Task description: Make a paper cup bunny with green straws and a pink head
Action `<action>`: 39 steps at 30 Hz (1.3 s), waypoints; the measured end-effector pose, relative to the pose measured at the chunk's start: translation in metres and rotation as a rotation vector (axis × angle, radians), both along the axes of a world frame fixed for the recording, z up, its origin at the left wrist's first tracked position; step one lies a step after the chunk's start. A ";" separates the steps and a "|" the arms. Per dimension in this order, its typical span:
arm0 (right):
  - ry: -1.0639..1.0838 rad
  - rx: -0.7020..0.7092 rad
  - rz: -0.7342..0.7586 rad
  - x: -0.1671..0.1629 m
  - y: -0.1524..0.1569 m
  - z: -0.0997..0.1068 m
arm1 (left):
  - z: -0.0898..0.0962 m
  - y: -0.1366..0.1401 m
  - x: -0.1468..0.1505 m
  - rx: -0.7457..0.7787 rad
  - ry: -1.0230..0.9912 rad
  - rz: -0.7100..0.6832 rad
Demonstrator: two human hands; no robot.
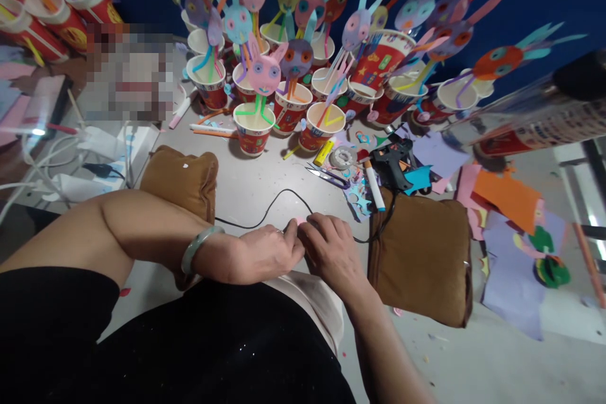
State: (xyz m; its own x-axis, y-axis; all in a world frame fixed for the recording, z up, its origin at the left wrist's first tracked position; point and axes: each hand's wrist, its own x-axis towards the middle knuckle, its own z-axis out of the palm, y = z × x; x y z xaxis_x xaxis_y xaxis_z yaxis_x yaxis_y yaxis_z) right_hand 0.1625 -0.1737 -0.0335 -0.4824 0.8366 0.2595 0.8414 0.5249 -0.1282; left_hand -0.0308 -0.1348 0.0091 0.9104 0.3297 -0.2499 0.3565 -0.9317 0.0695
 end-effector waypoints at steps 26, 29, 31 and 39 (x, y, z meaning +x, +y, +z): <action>-0.017 0.065 0.005 0.009 -0.012 -0.009 | -0.001 -0.001 -0.001 -0.018 -0.022 -0.006; -0.013 0.054 -0.009 0.011 -0.012 -0.012 | 0.002 0.000 -0.001 -0.042 -0.019 0.009; -0.003 0.040 -0.013 0.012 -0.012 -0.013 | 0.005 0.001 -0.001 -0.049 -0.013 0.016; -0.019 0.035 -0.007 0.012 -0.010 -0.011 | 0.009 0.002 0.000 -0.013 0.026 -0.001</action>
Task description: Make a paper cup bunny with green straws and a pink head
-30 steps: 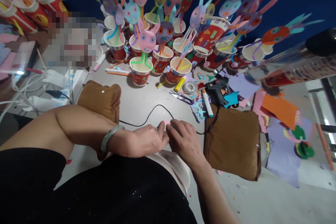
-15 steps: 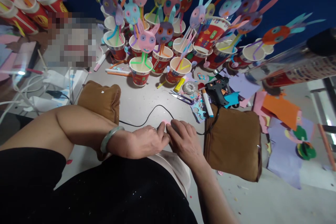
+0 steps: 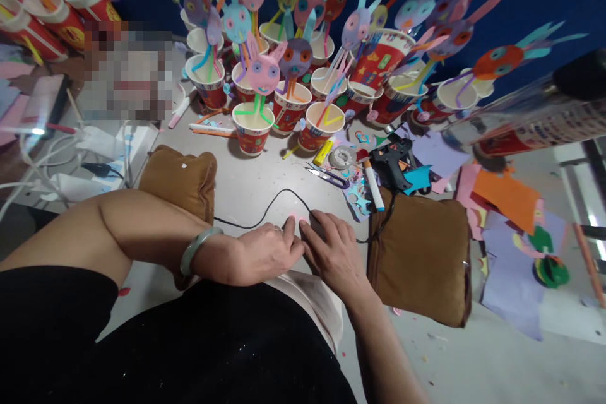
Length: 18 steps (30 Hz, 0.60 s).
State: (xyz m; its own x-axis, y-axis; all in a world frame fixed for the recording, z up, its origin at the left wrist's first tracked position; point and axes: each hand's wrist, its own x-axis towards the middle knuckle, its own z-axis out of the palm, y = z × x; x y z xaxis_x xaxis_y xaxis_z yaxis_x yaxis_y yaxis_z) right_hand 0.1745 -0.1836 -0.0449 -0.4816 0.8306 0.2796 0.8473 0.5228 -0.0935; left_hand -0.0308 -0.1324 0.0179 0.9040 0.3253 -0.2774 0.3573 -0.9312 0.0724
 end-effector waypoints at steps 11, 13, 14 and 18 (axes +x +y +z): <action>0.042 -0.009 0.007 0.001 0.000 -0.001 | 0.000 -0.001 0.002 0.056 0.012 -0.008; 0.062 -0.008 0.006 0.001 -0.001 -0.002 | 0.000 -0.001 0.002 0.049 0.014 -0.007; 0.070 -0.009 0.006 0.002 -0.001 -0.002 | 0.000 -0.001 0.002 0.040 0.019 -0.012; 0.075 -0.012 0.004 0.002 -0.002 -0.002 | 0.004 0.002 0.002 0.006 0.040 -0.039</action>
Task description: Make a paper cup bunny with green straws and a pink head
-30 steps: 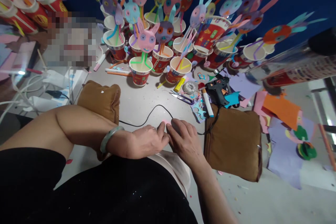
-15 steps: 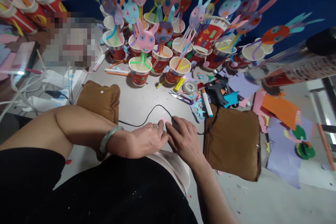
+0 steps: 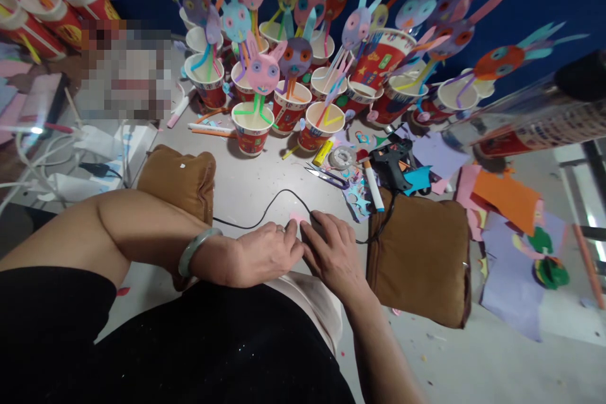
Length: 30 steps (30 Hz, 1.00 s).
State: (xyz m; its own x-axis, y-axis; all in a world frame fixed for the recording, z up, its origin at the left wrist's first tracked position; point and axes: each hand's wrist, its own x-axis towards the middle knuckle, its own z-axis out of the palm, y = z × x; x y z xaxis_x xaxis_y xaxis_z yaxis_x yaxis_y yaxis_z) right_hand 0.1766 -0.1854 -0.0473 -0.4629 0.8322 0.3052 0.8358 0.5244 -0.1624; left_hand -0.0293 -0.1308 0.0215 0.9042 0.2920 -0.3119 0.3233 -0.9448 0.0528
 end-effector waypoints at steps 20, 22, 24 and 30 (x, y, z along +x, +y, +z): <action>-0.038 0.002 0.006 -0.003 0.001 0.003 | -0.026 -0.006 0.003 0.181 -0.183 0.011; -0.034 -0.001 0.008 -0.003 0.001 0.004 | -0.027 -0.007 0.003 0.191 -0.189 0.011; -0.029 -0.004 0.010 -0.003 0.001 0.004 | -0.028 -0.008 0.003 0.197 -0.190 0.013; -0.018 0.008 0.004 -0.002 0.000 0.002 | -0.028 -0.009 0.002 0.192 -0.193 0.011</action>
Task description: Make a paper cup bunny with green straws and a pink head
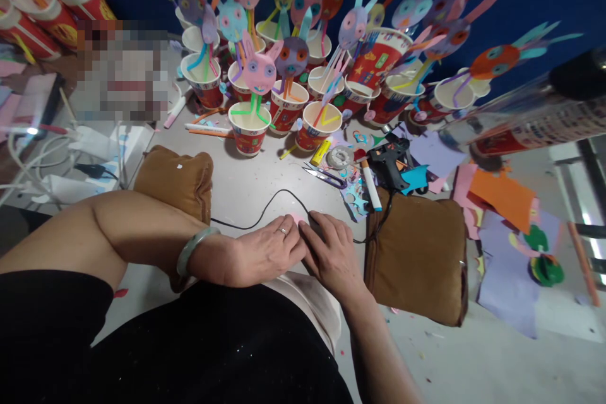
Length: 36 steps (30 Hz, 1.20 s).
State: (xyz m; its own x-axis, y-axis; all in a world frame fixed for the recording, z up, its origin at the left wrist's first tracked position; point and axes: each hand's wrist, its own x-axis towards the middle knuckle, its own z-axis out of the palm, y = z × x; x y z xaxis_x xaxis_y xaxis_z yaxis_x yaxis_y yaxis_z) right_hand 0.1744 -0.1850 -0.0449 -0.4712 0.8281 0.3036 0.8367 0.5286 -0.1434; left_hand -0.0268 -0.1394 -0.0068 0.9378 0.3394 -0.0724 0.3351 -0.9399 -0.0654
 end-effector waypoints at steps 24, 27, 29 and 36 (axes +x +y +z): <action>0.056 -0.016 -0.059 0.010 0.001 0.014 | -0.006 -0.004 -0.003 0.068 -0.037 0.018; 0.041 0.129 -0.257 0.026 0.008 0.024 | -0.006 -0.003 -0.005 0.079 -0.024 -0.011; -0.015 0.177 -0.475 0.038 0.016 0.029 | -0.005 -0.002 -0.006 0.079 -0.013 -0.025; -0.224 0.132 -0.720 0.066 0.050 0.024 | 0.001 -0.001 -0.006 0.049 0.029 -0.040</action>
State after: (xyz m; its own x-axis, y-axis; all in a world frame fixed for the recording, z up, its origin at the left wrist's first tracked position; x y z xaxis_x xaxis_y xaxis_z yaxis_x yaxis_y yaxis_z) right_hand 0.2403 -0.1348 -0.0204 0.1086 0.9176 0.3824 0.9828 -0.1569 0.0973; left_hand -0.0331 -0.1401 -0.0056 0.9485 0.3056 -0.0834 0.2948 -0.9479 -0.1209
